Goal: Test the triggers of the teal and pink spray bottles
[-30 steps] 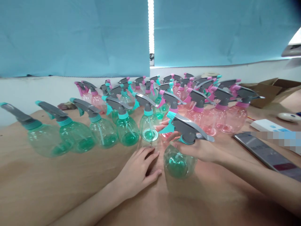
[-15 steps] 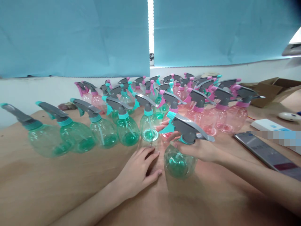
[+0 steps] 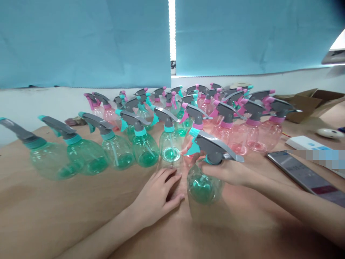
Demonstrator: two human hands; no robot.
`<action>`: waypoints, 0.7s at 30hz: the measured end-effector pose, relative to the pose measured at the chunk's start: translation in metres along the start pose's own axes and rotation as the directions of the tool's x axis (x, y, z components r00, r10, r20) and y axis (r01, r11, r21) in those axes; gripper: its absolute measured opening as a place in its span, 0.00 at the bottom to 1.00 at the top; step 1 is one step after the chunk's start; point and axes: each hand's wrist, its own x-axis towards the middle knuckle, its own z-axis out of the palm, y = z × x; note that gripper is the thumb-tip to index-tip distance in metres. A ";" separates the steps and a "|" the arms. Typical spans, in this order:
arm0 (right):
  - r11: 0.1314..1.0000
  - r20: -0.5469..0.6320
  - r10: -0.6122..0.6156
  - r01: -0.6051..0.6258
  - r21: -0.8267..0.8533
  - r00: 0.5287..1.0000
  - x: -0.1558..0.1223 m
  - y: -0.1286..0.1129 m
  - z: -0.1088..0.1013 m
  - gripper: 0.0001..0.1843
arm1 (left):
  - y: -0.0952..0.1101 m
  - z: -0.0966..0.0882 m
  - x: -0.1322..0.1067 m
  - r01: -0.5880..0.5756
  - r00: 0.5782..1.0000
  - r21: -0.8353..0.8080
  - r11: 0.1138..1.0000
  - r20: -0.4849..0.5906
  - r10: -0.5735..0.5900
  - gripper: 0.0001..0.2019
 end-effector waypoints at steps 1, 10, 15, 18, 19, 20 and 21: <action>1.000 -0.008 0.002 -0.002 0.009 1.000 0.000 -0.002 0.000 0.07 | 0.000 0.000 0.000 0.002 1.000 0.000 1.000 0.004 -0.002 0.23; 0.988 -0.038 -0.150 0.149 -0.031 0.988 -0.002 -0.015 0.000 0.06 | 0.002 -0.003 0.001 0.011 0.999 0.001 1.000 0.034 -0.011 0.23; 0.993 -0.028 -0.114 0.114 0.018 0.993 -0.004 -0.005 -0.002 0.06 | 0.001 -0.002 0.001 0.013 1.000 0.003 1.000 0.022 -0.013 0.23; 0.992 0.005 -0.089 0.088 0.095 0.996 -0.004 0.001 -0.001 0.08 | 0.000 -0.001 0.000 0.008 1.000 0.005 1.000 0.027 -0.008 0.23; 0.991 0.006 -0.086 0.085 0.103 0.996 -0.004 0.003 0.000 0.09 | 0.000 0.000 0.000 0.007 1.000 0.007 1.000 0.027 -0.007 0.23; 0.992 -0.008 -0.081 0.082 0.100 0.997 -0.005 0.004 0.001 0.11 | 0.000 0.000 0.000 0.005 1.000 0.010 1.000 0.025 -0.005 0.24; 0.993 -0.030 -0.072 0.075 0.091 0.997 -0.005 0.005 0.003 0.13 | -0.001 0.000 0.000 0.004 1.000 0.013 1.000 0.023 -0.004 0.24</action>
